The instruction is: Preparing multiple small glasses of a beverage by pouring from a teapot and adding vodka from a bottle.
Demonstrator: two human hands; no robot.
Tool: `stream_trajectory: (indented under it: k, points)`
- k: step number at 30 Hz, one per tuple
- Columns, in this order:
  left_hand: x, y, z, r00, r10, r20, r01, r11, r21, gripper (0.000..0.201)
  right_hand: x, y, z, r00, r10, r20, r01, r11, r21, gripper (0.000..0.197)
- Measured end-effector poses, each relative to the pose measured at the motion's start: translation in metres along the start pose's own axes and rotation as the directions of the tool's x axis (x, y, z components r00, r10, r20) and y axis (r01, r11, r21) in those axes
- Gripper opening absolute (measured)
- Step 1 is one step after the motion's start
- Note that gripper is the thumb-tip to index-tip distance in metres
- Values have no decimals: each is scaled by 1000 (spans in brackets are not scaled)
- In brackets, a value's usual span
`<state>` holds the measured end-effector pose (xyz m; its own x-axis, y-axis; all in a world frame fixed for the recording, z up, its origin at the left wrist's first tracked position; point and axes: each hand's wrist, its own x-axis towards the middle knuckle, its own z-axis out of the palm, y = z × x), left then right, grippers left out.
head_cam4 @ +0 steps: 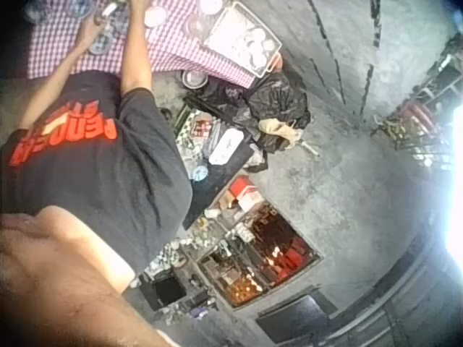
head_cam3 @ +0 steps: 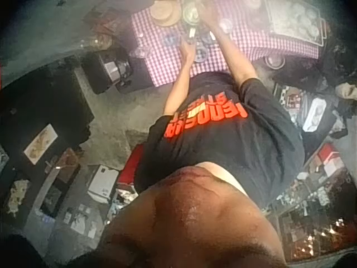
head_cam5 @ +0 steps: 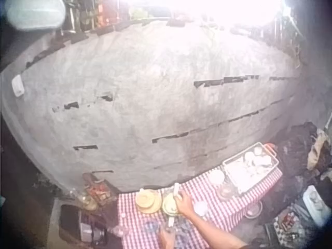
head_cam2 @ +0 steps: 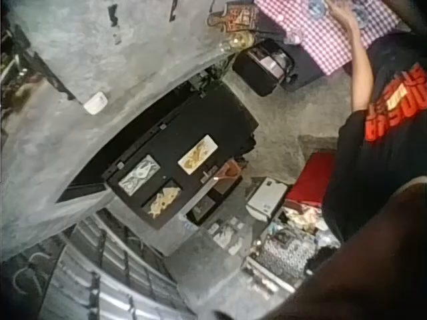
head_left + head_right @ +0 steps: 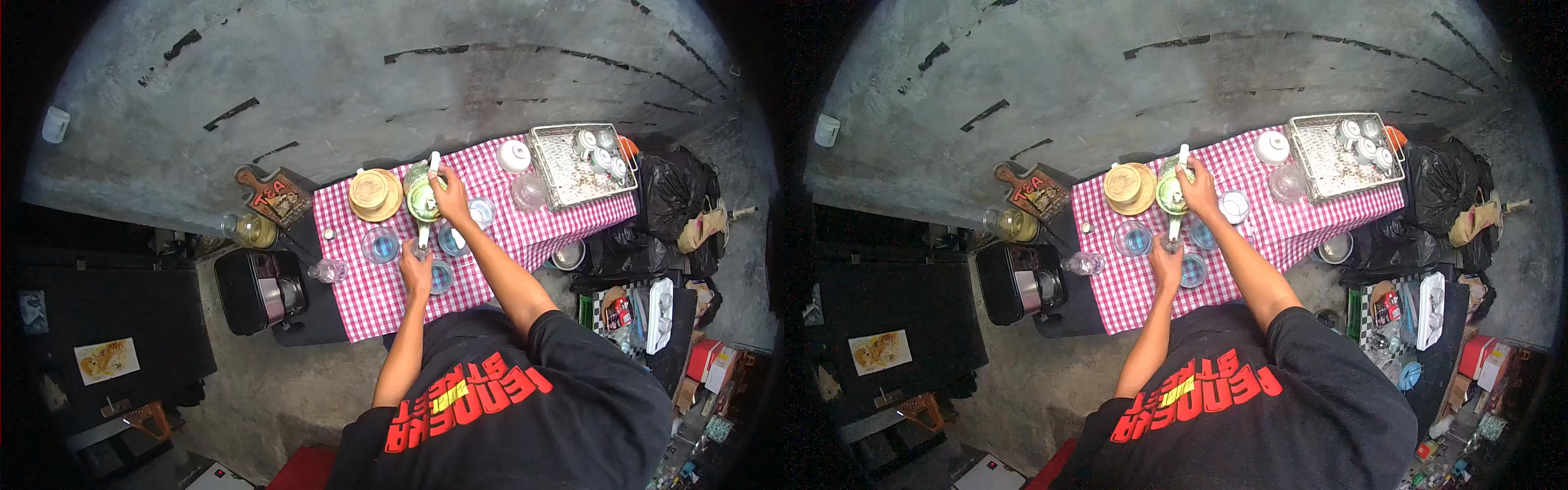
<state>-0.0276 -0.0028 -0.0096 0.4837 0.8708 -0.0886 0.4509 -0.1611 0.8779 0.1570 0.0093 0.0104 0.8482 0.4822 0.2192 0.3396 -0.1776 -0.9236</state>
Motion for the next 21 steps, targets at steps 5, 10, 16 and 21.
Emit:
stream_trajectory:
  k: [5, 10, 16, 21]
  points:
    - [-2, 1, -5, 1000, -27, 6, 28, 999, -23, 41, -8, -11, -3, 999, 22, 23, -23, 999, 25, 41]
    - [-2, -5, -3, 1000, -12, -7, 12, 1000, -27, 41, -12, -21, -5, 1000, 19, 25, -19, 1000, 13, 37]
    - [-3, -7, -4, 1000, -7, -4, 7, 1000, 7, 42, -14, -23, -6, 1000, 15, 27, -15, 999, 30, 35]
    - [-3, -5, -3, 998, -67, 14, 67, 998, -4, 41, -14, -15, -4, 1000, 17, 25, -17, 1000, -1, 36]
